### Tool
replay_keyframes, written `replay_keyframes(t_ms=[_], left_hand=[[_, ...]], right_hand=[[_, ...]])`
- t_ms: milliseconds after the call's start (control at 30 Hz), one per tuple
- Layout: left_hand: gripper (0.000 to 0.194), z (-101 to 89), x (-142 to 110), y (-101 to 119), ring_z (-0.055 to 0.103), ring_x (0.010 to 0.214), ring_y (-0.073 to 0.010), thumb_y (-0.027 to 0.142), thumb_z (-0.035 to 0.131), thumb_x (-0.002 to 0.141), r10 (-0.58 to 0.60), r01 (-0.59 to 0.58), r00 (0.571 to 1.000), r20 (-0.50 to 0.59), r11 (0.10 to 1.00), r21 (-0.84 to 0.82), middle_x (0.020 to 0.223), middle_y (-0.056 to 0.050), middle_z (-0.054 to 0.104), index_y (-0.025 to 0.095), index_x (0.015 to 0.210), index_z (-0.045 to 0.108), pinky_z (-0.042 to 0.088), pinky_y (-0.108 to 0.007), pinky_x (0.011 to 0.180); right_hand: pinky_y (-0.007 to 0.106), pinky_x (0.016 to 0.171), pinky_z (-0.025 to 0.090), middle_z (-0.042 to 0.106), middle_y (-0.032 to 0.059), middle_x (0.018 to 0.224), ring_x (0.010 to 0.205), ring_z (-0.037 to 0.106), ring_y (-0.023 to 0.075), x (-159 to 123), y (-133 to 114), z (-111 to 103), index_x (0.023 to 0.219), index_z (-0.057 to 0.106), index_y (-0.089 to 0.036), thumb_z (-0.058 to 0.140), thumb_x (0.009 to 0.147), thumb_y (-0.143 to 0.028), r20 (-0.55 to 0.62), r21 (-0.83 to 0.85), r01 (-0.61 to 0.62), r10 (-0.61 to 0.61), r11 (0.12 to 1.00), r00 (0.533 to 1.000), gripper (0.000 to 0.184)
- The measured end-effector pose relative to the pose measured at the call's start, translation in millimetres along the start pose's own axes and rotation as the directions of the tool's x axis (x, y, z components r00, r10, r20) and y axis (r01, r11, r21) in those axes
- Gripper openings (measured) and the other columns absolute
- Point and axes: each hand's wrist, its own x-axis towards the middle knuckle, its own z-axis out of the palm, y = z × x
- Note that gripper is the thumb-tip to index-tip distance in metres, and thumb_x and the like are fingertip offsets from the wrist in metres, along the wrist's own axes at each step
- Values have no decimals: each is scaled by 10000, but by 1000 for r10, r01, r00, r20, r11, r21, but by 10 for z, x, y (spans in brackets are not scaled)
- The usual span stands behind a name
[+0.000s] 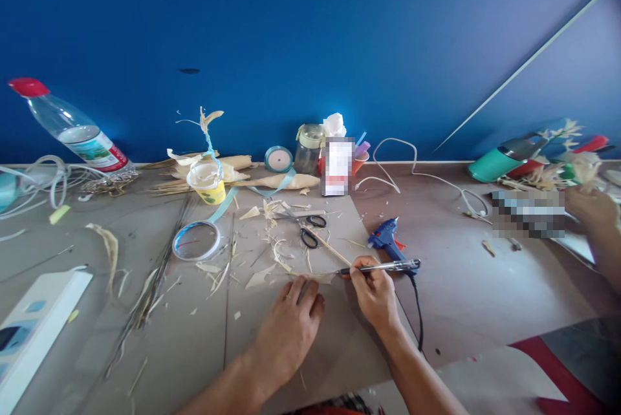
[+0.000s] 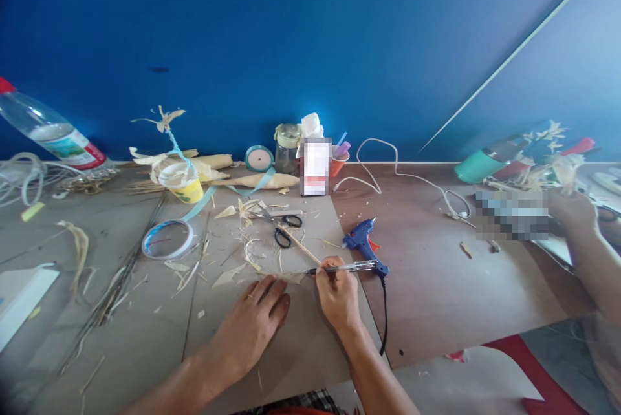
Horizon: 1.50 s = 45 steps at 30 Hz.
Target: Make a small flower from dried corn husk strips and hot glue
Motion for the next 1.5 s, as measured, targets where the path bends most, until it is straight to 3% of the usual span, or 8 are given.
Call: replay_keyframes(t_ms=[700,967,1100,1267,1500], left_hand=[[255,-4,10,-12,420,1170,-255,221,435,875,2,-2,1000,8,1000,-13,1256,-78,505,165,1094,554,381,-384,921],[246,-29,34,-4,443,1166,-252,210,458,868,-4,5,999,33,1000,-13,1246,-75,530,166,1082,569,391,-383,921],[246,11,30,3,449,1170,-260,208,481,858,-16,17,999,42,1000,-13,1247,-72,535,175,1083,575,394,-393,920],[256,48,11,10,442,1183,-273,226,483,857,-6,6,999,39,1000,-11,1263,-77,522,178,1091,575,392,-404,928],[262,-12,12,6,433,1197,-264,200,460,864,4,-4,999,48,1000,-11,1259,-97,520,160,1103,562,391,-406,930]], right_hand=[[220,461,362,577,0,570,500,502,133,3,3,0,700,502,-191,502,759,-249,-22,54,-50,52,997,998,83],[239,527,418,477,-51,523,516,543,131,31,-12,9,723,496,-193,522,753,-264,-72,387,-109,148,916,986,80],[215,465,351,474,-48,507,461,463,102,13,-49,-27,701,510,-187,524,760,-260,-104,363,-62,107,930,989,94],[214,442,325,562,-9,589,454,423,95,-50,-89,-17,716,519,-187,531,765,-266,-1,331,9,-10,944,1000,94],[212,416,318,565,-2,592,464,454,114,-94,-89,92,750,496,-197,497,807,-295,162,176,-3,-27,984,986,114]])
